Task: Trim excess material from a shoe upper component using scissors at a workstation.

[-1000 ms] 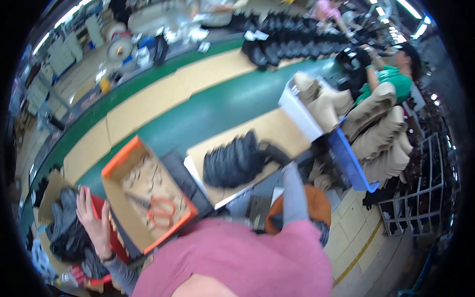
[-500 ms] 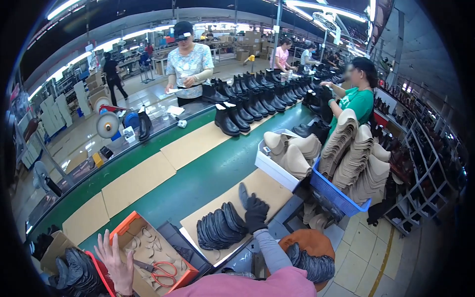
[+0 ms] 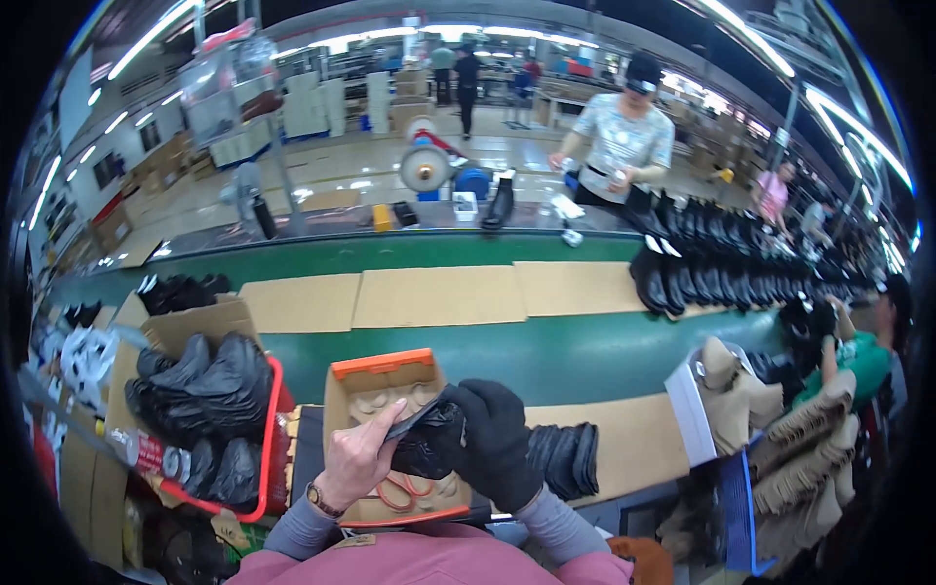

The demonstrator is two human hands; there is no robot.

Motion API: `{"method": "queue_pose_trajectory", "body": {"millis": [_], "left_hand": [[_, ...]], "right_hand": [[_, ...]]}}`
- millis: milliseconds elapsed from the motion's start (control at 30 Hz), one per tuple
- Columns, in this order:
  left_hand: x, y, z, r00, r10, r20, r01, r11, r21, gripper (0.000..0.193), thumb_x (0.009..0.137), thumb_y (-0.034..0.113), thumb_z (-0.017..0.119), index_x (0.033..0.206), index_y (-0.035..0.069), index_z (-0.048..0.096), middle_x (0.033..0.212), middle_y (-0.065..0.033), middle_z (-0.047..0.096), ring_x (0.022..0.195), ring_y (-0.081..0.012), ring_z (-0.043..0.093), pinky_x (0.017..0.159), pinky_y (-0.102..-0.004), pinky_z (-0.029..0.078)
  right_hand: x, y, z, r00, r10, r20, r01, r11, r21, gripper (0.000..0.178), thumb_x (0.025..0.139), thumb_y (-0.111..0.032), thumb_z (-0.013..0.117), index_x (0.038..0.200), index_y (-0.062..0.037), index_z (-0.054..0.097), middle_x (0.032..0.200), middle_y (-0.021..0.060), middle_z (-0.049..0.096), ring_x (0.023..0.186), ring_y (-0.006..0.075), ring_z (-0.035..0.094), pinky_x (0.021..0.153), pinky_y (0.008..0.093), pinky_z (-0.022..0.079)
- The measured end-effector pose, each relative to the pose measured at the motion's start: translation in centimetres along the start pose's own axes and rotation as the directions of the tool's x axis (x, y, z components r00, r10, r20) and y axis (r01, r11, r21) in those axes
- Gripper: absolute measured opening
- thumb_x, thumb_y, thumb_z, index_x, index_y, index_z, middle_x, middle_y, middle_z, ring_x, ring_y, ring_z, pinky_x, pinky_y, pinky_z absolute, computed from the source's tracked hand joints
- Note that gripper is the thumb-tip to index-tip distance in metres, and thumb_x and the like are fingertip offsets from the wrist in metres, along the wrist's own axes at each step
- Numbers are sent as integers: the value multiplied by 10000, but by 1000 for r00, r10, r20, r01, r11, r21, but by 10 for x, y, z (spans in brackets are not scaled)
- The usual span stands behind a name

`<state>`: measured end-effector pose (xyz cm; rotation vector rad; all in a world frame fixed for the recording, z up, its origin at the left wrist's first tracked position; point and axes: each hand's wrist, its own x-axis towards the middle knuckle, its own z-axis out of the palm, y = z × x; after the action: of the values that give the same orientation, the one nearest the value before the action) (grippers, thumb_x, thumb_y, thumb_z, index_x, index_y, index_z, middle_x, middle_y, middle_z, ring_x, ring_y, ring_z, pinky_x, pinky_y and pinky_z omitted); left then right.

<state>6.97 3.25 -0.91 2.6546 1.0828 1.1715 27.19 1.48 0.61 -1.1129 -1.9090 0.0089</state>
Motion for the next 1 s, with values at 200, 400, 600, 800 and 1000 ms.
{"method": "queue_pose_trajectory", "body": {"millis": [200,400,600,800,1000], "left_hand": [[-40,-9,-14,985,-143,-99,145,989,13,425,810,46,692,1227,57,608,827,-121,661,645,-266,655,541,-350,521],[-51,-15,-17,910,-225,-349,236,972,-10,514,864,59,635,1357,72,495,943,-142,675,671,-303,661,535,-366,522],[-80,-25,-14,822,-475,-314,445,880,-165,540,884,-21,579,1400,88,462,1069,-188,669,801,-360,680,610,-401,546],[-84,-26,-32,771,-352,-530,358,929,-96,498,875,-29,582,1360,51,501,1071,-184,673,838,-328,691,692,-369,572],[-83,-22,-31,892,-74,-446,142,983,120,476,836,66,580,1312,60,560,1111,-106,651,797,-231,671,665,-327,560]], "right_hand": [[1,-9,62,994,59,93,-71,988,138,352,709,-97,751,1029,-36,616,1028,148,607,982,344,580,864,412,458],[13,-30,63,999,-33,10,29,958,284,165,864,-59,616,1014,-8,568,991,156,593,937,318,580,851,377,449],[-7,21,74,950,285,127,-266,526,808,141,956,-18,497,1076,9,566,1006,97,600,915,172,575,816,287,458],[2,39,77,937,304,171,-342,698,629,412,889,30,506,1301,25,496,1142,114,572,1023,211,563,915,324,448],[33,-68,34,872,59,487,-341,786,515,707,867,-70,715,1450,-11,321,1398,158,428,1228,232,471,1035,313,397]]}}
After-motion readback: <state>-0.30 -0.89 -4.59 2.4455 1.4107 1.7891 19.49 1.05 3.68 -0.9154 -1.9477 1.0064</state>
